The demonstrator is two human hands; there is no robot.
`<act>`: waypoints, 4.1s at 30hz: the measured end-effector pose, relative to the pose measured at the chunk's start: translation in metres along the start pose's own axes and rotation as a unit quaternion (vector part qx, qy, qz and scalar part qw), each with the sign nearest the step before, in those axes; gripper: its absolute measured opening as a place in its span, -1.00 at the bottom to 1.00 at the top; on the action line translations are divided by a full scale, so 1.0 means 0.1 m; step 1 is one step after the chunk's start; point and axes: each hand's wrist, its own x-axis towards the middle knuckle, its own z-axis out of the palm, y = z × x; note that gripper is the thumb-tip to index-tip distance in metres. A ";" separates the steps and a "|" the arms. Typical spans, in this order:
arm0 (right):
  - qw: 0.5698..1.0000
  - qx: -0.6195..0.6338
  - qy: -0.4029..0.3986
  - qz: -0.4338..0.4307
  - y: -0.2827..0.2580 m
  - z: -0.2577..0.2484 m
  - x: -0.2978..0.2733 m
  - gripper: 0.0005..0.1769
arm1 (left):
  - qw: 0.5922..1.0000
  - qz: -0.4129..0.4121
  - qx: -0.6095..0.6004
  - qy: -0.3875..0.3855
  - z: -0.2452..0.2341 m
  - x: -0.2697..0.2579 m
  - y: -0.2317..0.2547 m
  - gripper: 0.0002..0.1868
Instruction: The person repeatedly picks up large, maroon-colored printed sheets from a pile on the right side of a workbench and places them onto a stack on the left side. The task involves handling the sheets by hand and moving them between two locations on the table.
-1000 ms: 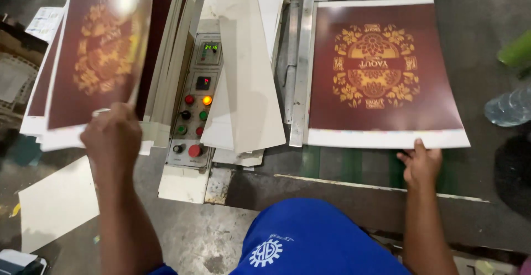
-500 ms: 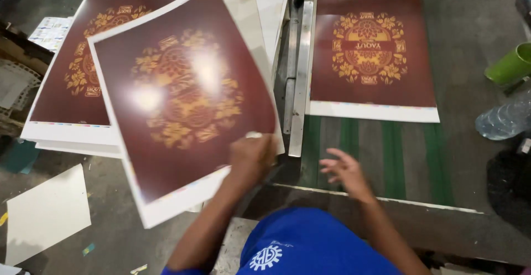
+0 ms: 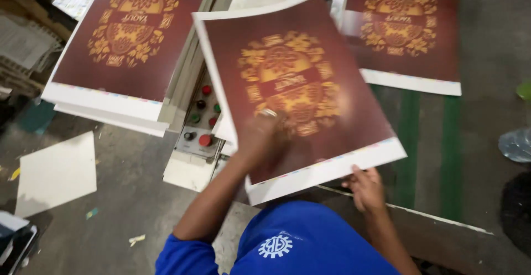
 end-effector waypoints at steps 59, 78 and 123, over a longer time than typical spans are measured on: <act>0.967 -0.098 -0.232 0.030 0.32 0.39 0.09 -0.70 | 0.995 0.068 -0.024 -0.073 0.56 0.06 0.79 -0.71; 0.954 -0.034 0.271 -0.121 -0.54 -1.66 -0.62 -0.66 | 0.858 -0.318 0.385 -0.119 -1.71 -0.69 -1.94 -0.22; 0.984 -0.159 -0.079 0.016 0.15 0.01 0.08 -0.70 | 0.993 0.049 -0.094 -0.043 0.31 0.04 0.77 -0.62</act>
